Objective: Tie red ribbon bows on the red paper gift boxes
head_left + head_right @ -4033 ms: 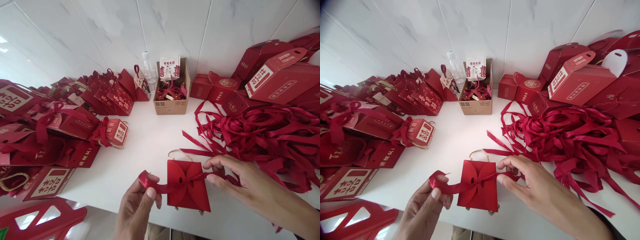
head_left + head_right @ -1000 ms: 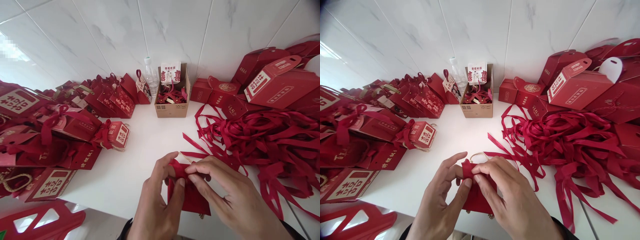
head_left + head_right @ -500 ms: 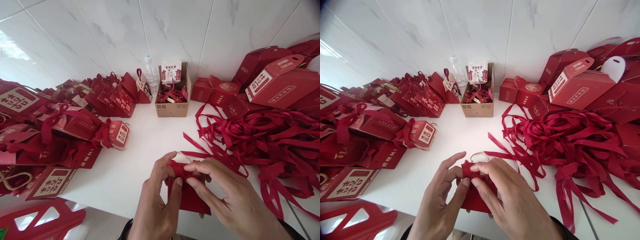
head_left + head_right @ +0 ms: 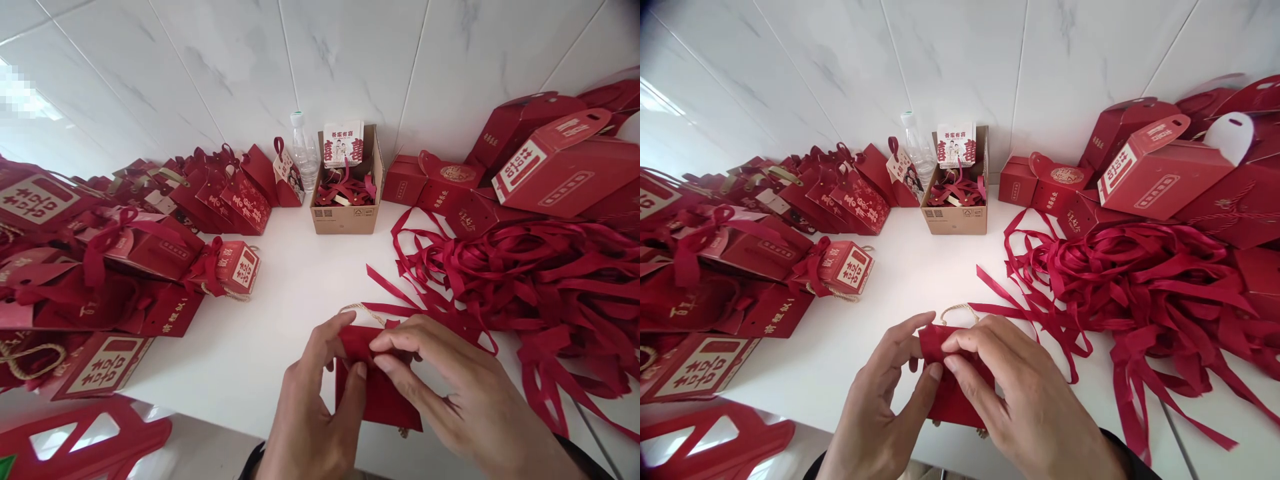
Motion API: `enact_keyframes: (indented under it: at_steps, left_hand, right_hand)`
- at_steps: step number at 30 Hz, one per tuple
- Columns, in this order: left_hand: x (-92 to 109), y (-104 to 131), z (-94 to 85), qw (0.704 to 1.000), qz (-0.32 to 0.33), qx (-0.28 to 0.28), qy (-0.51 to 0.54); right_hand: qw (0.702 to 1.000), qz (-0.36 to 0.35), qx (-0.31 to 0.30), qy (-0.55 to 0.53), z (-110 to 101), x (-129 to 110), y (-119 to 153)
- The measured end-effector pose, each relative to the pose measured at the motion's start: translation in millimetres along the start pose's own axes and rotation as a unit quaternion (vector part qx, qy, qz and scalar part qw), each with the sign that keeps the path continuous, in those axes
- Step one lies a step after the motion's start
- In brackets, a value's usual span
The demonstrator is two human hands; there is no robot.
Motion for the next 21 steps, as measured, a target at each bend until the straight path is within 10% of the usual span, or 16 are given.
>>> enact_keyframes:
  at_steps: [14,21]
  left_hand:
    - [10,-5,-1.6,0.998,0.049,-0.006,-0.049]
    - [8,-2,-19.0,0.990,0.053,0.115,-0.053]
  right_hand:
    - [1.000,0.010,0.012,-0.023,-4,0,-2]
    - [0.999,0.017,0.016,0.034,-21,3,4]
Point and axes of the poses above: each hand's wrist, its own y-axis away from the middle knuckle, its own z-axis out of the palm, x = y × z, the point moved 10 cm from there along -y, towards the middle knuckle, and after that the axes turned 12 degrees about -y, right-handed, at the moved point
